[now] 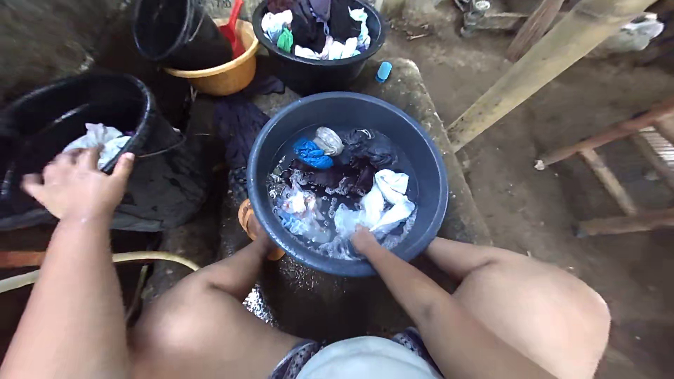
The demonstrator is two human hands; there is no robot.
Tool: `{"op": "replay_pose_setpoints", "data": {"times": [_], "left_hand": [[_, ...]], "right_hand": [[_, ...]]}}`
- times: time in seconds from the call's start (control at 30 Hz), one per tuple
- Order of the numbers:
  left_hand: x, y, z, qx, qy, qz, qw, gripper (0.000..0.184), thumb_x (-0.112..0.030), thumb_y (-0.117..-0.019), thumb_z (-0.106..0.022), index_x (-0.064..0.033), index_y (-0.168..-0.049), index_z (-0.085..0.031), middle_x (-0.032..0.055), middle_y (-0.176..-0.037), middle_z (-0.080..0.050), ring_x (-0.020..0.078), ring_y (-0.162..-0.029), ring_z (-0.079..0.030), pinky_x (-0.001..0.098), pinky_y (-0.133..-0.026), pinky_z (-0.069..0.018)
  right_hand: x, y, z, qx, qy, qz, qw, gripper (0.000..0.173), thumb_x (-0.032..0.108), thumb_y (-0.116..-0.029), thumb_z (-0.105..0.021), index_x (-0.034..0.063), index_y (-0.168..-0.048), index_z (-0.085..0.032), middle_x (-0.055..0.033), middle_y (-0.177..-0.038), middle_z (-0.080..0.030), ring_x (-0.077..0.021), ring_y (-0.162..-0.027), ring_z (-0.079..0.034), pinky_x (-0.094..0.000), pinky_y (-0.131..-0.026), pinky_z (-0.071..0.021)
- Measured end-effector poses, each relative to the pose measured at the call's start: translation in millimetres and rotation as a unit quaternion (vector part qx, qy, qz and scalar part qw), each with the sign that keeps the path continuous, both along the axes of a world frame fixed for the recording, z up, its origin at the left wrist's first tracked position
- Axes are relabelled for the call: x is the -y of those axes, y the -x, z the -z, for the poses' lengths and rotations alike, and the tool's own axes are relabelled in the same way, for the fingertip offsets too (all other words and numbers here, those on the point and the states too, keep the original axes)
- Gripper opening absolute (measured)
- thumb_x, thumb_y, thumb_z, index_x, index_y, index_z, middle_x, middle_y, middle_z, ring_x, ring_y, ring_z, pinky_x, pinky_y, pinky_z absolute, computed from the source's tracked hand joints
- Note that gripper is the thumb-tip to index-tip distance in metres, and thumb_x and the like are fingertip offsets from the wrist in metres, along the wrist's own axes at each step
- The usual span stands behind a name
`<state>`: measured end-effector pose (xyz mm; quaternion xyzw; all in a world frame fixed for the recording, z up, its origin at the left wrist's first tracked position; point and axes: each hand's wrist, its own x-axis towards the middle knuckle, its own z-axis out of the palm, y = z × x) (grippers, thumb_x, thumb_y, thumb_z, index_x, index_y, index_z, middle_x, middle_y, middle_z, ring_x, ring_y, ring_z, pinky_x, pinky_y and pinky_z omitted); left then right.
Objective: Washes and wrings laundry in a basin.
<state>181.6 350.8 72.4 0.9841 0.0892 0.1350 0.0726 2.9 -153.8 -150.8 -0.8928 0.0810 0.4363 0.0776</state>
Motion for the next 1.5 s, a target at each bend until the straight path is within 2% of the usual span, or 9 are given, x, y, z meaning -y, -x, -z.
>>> {"op": "replay_pose_setpoints", "data": {"times": [0.1, 0.23, 0.37, 0.47, 0.7, 0.93, 1.17, 1.33, 1.5], "left_hand": [[59, 12, -18, 0.06, 0.016, 0.08, 0.995, 0.079, -0.036, -0.0978, -0.064, -0.0093, -0.162, -0.027, 0.0375, -0.165, -0.008, 0.0639, -0.15, -0.003, 0.0896, -0.106, -0.0061], [199, 30, 11, -0.03, 0.064, 0.274, 0.959, 0.071, -0.022, -0.0921, -0.074, -0.0115, -0.155, -0.044, 0.0334, -0.161, -0.029, 0.0566, -0.146, -0.03, 0.0747, -0.111, -0.0322], [334, 75, 109, -0.313, 0.159, 0.514, 0.783, 0.084, -0.026, -0.0889, -0.081, -0.0168, -0.16, -0.037, 0.0272, -0.165, -0.025, 0.0479, -0.151, -0.028, 0.0701, -0.116, -0.0304], [392, 116, 97, -0.369, 0.249, 0.553, 0.704, 0.034, -0.018, -0.0985, -0.067, 0.0037, -0.125, -0.068, 0.0246, -0.131, -0.065, 0.0345, -0.126, -0.06, 0.0538, -0.109, -0.044], [397, 125, 10, -0.216, 0.34, 0.427, 0.81, 0.028, -0.017, -0.1081, -0.047, 0.0019, -0.103, -0.068, 0.0121, -0.077, -0.062, 0.0225, -0.069, -0.059, 0.0443, -0.069, -0.05], [382, 130, -44, -0.144, 0.263, 0.414, 0.86, 0.028, -0.017, -0.1088, -0.047, -0.0002, -0.104, -0.069, 0.0131, -0.09, -0.072, 0.0265, -0.08, -0.068, 0.052, -0.076, -0.0535], [350, 105, -26, -0.217, 0.177, 0.334, 0.9, 0.026, -0.018, -0.1071, -0.05, -0.0064, -0.115, -0.072, 0.0108, -0.085, -0.073, 0.0269, -0.079, -0.071, 0.054, -0.081, -0.0562], [341, 99, -10, -0.167, 0.294, 0.314, 0.887, 0.019, -0.013, -0.1, -0.056, -0.0058, -0.107, -0.072, 0.0053, -0.073, -0.063, 0.0149, -0.061, -0.058, 0.0383, -0.062, -0.0515], [331, 62, 42, -0.183, 0.482, 0.191, 0.835, 0.025, -0.011, -0.109, -0.042, -0.0034, -0.12, -0.063, 0.0025, -0.073, -0.065, 0.006, -0.052, -0.052, 0.0217, -0.05, -0.0435]], "right_hand": [[15, -13, -26, 0.022, -0.064, 0.005, 0.998, 0.048, 0.021, -0.1009, -0.064, -0.0009, -0.143, -0.057, -0.033, -0.149, -0.048, -0.0505, -0.141, -0.044, -0.0697, -0.111, -0.0366], [30, -30, -97, 0.026, -0.106, -0.01, 0.994, 0.047, 0.031, -0.1075, -0.053, -0.0014, -0.141, -0.058, -0.0303, -0.146, -0.053, -0.0479, -0.141, -0.044, -0.0736, -0.113, -0.028], [33, -19, -182, 0.075, -0.195, -0.077, 0.975, 0.038, 0.023, -0.1077, -0.055, -0.0088, -0.128, -0.064, -0.0337, -0.127, -0.062, -0.0474, -0.126, -0.056, -0.064, -0.109, -0.038], [55, -4, -220, 0.193, -0.252, -0.046, 0.947, 0.027, 0.014, -0.1014, -0.065, -0.0077, -0.116, -0.069, -0.0288, -0.11, -0.068, -0.042, -0.107, -0.064, -0.06, -0.099, -0.0459], [70, 8, -189, 0.485, -0.213, 0.163, 0.833, 0.034, 0.011, -0.0921, -0.072, -0.0034, -0.122, -0.064, -0.0258, -0.114, -0.067, -0.0422, -0.105, -0.066, -0.0613, -0.093, -0.0523], [13, 4, -183, 0.474, -0.275, 0.263, 0.794, 0.055, 0.014, -0.0908, -0.075, -0.0009, -0.14, -0.056, -0.0283, -0.133, -0.058, -0.0429, -0.121, -0.06, -0.0577, -0.103, -0.0494], [55, -6, -222, 0.428, -0.241, 0.191, 0.85, 0.029, -0.005, -0.0934, -0.058, 0.0002, -0.121, -0.065, -0.022, -0.117, -0.066, -0.0392, -0.11, -0.065, -0.0586, -0.093, -0.0524], [45, -24, -224, 0.554, -0.237, 0.214, 0.769, 0.021, -0.004, -0.0947, -0.053, -0.0042, -0.108, -0.068, -0.0219, -0.111, -0.066, -0.0358, -0.103, -0.067, -0.052, -0.089, -0.0547], [40, -69, -162, 0.526, -0.399, 0.182, 0.728, 0.046, 0.002, -0.0896, -0.071, -0.0055, -0.134, -0.058, -0.0267, -0.136, -0.059, -0.0355, -0.122, -0.062, -0.0463, -0.106, -0.0513]]}}
